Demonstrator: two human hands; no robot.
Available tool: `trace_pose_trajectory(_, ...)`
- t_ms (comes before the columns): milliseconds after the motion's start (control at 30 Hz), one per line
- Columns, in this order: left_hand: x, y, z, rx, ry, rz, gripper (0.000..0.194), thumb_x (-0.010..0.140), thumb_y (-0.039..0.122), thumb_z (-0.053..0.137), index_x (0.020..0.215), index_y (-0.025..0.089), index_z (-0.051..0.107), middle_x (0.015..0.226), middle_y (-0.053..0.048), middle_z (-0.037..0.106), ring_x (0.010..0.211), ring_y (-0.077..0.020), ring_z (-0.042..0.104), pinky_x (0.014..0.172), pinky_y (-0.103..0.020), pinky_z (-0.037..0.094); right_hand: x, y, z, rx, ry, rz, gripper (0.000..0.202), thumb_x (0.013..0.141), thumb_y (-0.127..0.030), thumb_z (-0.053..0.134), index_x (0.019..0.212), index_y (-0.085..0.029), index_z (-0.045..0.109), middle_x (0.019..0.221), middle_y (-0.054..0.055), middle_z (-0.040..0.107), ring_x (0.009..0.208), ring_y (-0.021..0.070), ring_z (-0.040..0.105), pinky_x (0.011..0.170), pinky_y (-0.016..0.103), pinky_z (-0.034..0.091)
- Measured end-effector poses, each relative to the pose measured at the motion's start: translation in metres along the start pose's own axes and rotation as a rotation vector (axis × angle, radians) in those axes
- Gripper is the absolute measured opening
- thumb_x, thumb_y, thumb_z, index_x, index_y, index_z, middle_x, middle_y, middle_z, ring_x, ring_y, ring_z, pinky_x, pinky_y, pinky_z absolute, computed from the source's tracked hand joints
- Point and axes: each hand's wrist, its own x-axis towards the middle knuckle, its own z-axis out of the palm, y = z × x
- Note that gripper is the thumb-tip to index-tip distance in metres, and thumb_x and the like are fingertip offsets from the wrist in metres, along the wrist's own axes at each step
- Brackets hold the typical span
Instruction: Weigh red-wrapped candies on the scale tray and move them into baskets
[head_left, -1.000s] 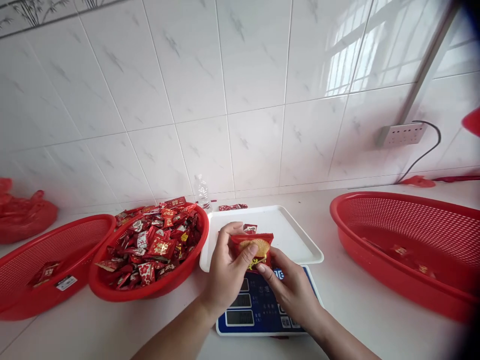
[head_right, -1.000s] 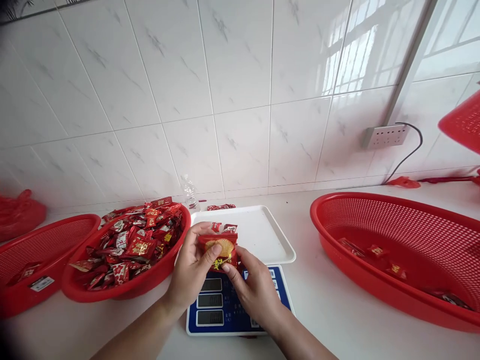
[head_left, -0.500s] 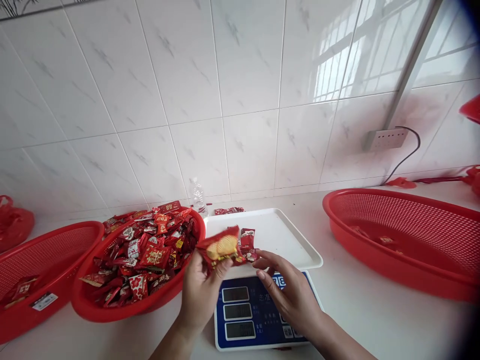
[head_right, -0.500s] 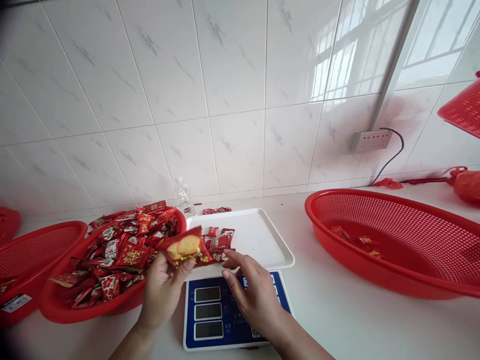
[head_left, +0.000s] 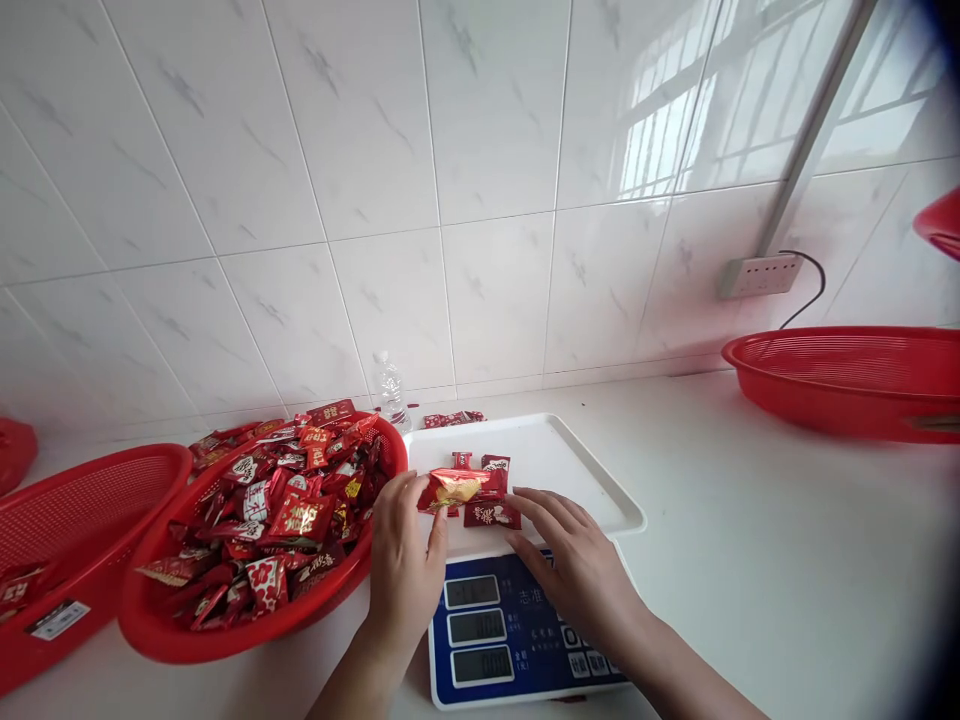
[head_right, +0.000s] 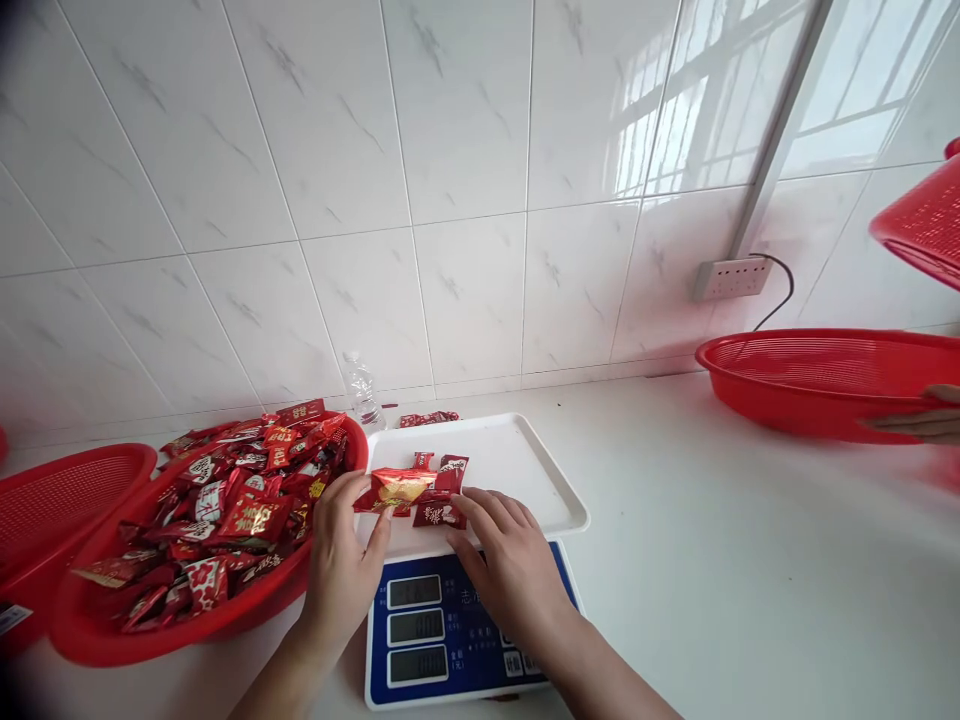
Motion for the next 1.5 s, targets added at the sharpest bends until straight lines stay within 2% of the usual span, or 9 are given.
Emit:
trace_pose_trajectory(167, -0.004, -0.001, 0.002, 0.037, -0.128, -0.031, 0.045, 0.092, 0.021, 0.047, 0.135, 0.015, 0.037, 0.108, -0.015, 0.064, 0.097, -0.0257, 0.064, 0.079, -0.040, 0.055, 0.000, 0.000, 0.004, -0.068, -0.070, -0.049, 0.025, 0.093, -0.029, 0.050, 0.111, -0.019, 0.063, 0.109, 0.009, 0.071, 0.102, 0.0264, 0.065, 0.087, 0.047, 0.053)
trace_pose_trajectory(367, -0.003, 0.001, 0.001, 0.066, -0.130, 0.007, 0.053, 0.092, 0.027, 0.048, 0.142, 0.017, 0.031, 0.142, -0.019, 0.042, 0.131, -0.0328, 0.041, 0.099, -0.051, 0.044, 0.004, -0.004, -0.001, 0.005, -0.118, -0.005, 0.022, 0.092, -0.029, 0.051, 0.107, -0.022, 0.066, 0.107, 0.009, 0.071, 0.100, 0.0263, 0.065, 0.086, 0.047, 0.053)
trace_pose_trajectory(500, -0.002, 0.000, 0.000, 0.014, -0.200, 0.066, 0.043, 0.091, 0.029, 0.052, 0.132, 0.021, 0.045, 0.124, -0.013, 0.061, 0.117, -0.0300, 0.055, 0.098, -0.051, 0.044, 0.007, -0.002, -0.004, 0.053, -0.154, 0.053, 0.027, 0.089, -0.028, 0.055, 0.114, -0.025, 0.062, 0.114, 0.008, 0.068, 0.105, 0.0263, 0.063, 0.086, 0.047, 0.053)
trace_pose_trajectory(633, -0.001, -0.001, 0.000, -0.115, -0.154, 0.040, 0.041, 0.093, 0.025, 0.048, 0.133, 0.021, 0.043, 0.127, -0.012, 0.059, 0.119, -0.0265, 0.054, 0.097, -0.047, 0.046, 0.017, 0.004, -0.008, 0.081, -0.284, 0.135, 0.043, 0.087, -0.031, 0.058, 0.129, -0.028, 0.053, 0.135, 0.010, 0.054, 0.122, 0.0285, 0.052, 0.095, 0.050, 0.048)
trace_pose_trajectory(767, -0.001, -0.002, 0.000, -0.255, -0.079, -0.031, 0.041, 0.094, 0.024, 0.046, 0.134, 0.021, 0.038, 0.128, -0.014, 0.057, 0.119, -0.0245, 0.054, 0.095, -0.045, 0.047, 0.039, 0.012, -0.010, 0.113, -0.508, 0.207, 0.073, 0.080, -0.042, 0.065, 0.144, -0.025, 0.035, 0.152, 0.016, 0.030, 0.139, 0.0355, 0.025, 0.105, 0.055, 0.036)
trace_pose_trajectory(867, -0.003, -0.003, 0.000, -0.301, -0.062, -0.066, 0.042, 0.094, 0.026, 0.046, 0.134, 0.019, 0.037, 0.124, -0.015, 0.058, 0.117, -0.0248, 0.055, 0.094, -0.045, 0.048, 0.054, 0.016, -0.005, 0.141, -0.595, 0.158, 0.087, 0.073, -0.043, 0.071, 0.148, -0.023, 0.029, 0.150, 0.018, 0.032, 0.138, 0.0378, 0.026, 0.105, 0.055, 0.035)
trace_pose_trajectory(1000, -0.004, -0.005, 0.001, -0.334, -0.049, -0.082, 0.042, 0.095, 0.027, 0.045, 0.135, 0.018, 0.036, 0.116, -0.014, 0.062, 0.110, -0.0237, 0.060, 0.091, -0.043, 0.050, 0.063, 0.019, 0.009, 0.162, -0.542, 0.098, 0.073, 0.082, -0.034, 0.062, 0.146, -0.019, 0.031, 0.133, 0.017, 0.055, 0.121, 0.0302, 0.053, 0.099, 0.046, 0.044)
trace_pose_trajectory(1200, -0.004, -0.003, 0.000, -0.339, -0.055, -0.085, 0.044, 0.095, 0.028, 0.046, 0.136, 0.017, 0.035, 0.113, -0.015, 0.063, 0.106, -0.0231, 0.062, 0.088, -0.041, 0.051, 0.064, 0.018, 0.019, 0.126, -0.377, 0.093, 0.048, 0.086, -0.014, 0.053, 0.133, -0.017, 0.045, 0.116, 0.014, 0.065, 0.104, 0.0241, 0.063, 0.089, 0.041, 0.049)
trace_pose_trajectory(1500, -0.005, -0.004, 0.000, -0.352, -0.048, -0.091, 0.042, 0.095, 0.027, 0.046, 0.135, 0.018, 0.036, 0.111, -0.013, 0.064, 0.106, -0.0229, 0.062, 0.089, -0.041, 0.051, 0.066, 0.044, -0.030, -0.040, -0.129, 0.235, 0.039, 0.090, -0.030, 0.051, 0.128, -0.021, 0.050, 0.099, 0.007, 0.070, 0.084, 0.0193, 0.068, 0.071, 0.032, 0.053)
